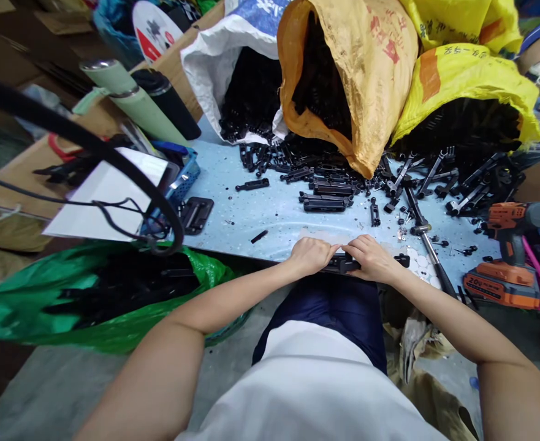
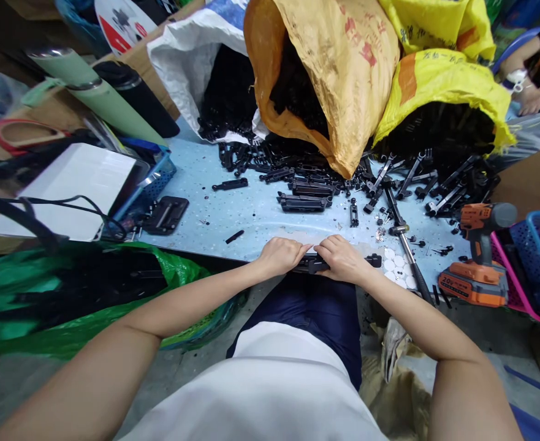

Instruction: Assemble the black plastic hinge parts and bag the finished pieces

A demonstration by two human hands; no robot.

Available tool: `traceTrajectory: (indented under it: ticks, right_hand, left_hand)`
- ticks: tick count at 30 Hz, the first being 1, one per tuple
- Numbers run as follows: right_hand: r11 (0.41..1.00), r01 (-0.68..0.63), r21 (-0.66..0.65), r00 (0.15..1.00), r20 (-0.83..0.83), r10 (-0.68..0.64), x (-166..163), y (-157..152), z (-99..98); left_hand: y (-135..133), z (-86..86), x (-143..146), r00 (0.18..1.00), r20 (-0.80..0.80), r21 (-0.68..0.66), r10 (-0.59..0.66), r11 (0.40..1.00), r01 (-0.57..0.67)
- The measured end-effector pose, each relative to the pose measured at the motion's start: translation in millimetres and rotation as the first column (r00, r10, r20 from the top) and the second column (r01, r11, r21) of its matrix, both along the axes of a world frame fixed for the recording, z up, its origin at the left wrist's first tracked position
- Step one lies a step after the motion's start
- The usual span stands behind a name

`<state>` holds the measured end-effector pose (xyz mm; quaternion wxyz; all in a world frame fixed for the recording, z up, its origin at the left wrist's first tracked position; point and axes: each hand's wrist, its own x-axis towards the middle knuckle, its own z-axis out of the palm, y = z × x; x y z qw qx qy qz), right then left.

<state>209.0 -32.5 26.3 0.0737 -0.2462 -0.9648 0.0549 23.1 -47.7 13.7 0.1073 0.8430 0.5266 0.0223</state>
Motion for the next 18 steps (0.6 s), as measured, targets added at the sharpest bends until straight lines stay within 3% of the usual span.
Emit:
traceTrajectory:
  ticks: [4,8,12,14,16,18]
  right_hand:
    - [0.998,0.065,0.019,0.998,0.020,-0.065,8.0,-4.0,10.0]
    - [0.981,0.175,0.081,0.978,0.098,-0.183,32.2,-13.7,31.7]
    - [0.995,-0.066,-0.069,0.990,-0.129,0.057,40.6,-37.5,47.2]
    - [0.956,-0.213,-0.200,0.935,-0.325,0.141,29.9,-53.1,43.4]
    - [0.904,-0.324,-0.278,0.853,-0.498,0.153,9.8,-67.1,27.9]
    - [0.918,-0.272,-0.289,0.809,-0.585,0.056,-15.8,-76.0,3.4]
  left_hand:
    - [5.1,-0.1,-5.0,0.999,0.032,0.072,-0.041,0.997,0.038]
    - [3.8,5.9,-15.1,0.955,0.108,0.175,-0.277,0.951,0.256]
    - [-22.8,18.1,-21.3,0.787,0.366,0.298,-0.497,0.864,0.407]
    - [-42.5,24.6,-19.4,0.645,0.531,0.351,-0.549,0.836,0.422]
    - [-61.3,27.2,-13.8,0.539,0.633,0.359,-0.556,0.828,0.431]
    - [-75.8,23.3,-5.6,0.587,0.644,0.315,-0.490,0.870,0.381]
